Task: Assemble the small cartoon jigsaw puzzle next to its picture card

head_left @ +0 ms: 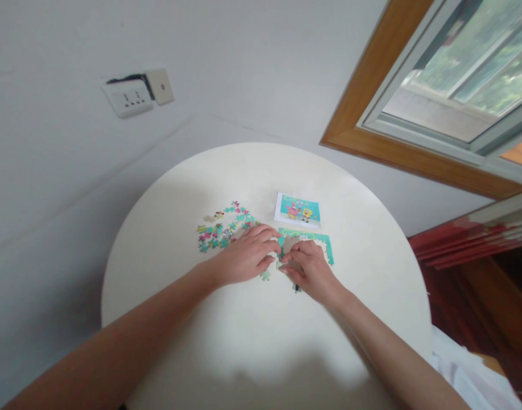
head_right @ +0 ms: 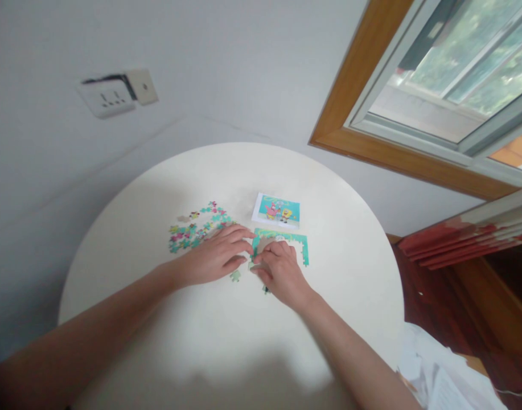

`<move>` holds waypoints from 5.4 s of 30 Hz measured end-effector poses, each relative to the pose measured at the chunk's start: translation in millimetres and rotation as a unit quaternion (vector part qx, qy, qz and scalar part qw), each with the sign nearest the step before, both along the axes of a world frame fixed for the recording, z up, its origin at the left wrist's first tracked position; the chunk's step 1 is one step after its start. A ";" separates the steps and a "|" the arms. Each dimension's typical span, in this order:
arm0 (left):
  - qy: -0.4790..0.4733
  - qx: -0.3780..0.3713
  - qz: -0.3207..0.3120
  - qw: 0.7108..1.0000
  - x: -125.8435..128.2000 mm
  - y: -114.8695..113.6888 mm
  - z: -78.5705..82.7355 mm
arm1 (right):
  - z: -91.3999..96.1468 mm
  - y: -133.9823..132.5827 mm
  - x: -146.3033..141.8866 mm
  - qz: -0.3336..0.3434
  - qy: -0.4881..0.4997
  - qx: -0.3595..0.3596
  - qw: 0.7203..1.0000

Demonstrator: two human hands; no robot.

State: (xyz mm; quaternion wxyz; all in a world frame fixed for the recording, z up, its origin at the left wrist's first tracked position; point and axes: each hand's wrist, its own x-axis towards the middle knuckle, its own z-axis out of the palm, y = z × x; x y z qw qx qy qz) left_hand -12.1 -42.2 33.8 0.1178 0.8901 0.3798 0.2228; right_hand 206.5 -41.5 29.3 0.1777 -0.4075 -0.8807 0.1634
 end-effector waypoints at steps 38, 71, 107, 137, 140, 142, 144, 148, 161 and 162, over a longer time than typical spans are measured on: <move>0.006 -0.005 0.009 1.000 0.6 1.2 -2.5 | 4.5 -1.1 1.4 -0.011 -0.018 -0.044 0.999; 0.002 0.006 0.005 1.000 0.7 1.7 -5.0 | 10.9 -17.9 10.9 0.068 -0.130 0.133 0.980; 0.018 -0.005 -0.007 1.000 1.1 9.2 -6.2 | 29.4 8.2 90.0 -0.033 -0.054 -0.019 0.998; 0.027 -0.007 -0.017 0.999 0.0 10.7 -6.3 | 12.6 -1.6 64.5 -0.041 -0.035 -0.052 0.997; 0.023 -0.001 -0.019 1.000 -0.7 11.5 -8.1 | 14.6 -1.0 62.5 -0.048 -0.025 -0.066 0.996; 0.023 0.002 -0.021 1.000 -0.7 11.6 -7.7 | 17.2 -0.3 62.5 -0.065 -0.026 -0.065 0.995; 0.026 0.002 -0.022 0.999 -0.3 11.5 -6.0 | 19.9 0.9 63.9 -0.089 -0.037 -0.062 0.993; 0.031 0.005 -0.027 0.999 0.2 11.9 -3.1 | 23.9 4.2 69.4 -0.118 -0.067 -0.066 0.989; 0.028 0.016 -0.033 0.999 -0.7 13.5 -6.1 | 43.8 3.5 98.0 -0.102 -0.079 -0.103 0.986; 0.029 0.018 -0.033 0.999 -0.7 13.5 -6.3 | 43.6 1.9 97.8 -0.104 -0.091 -0.106 0.985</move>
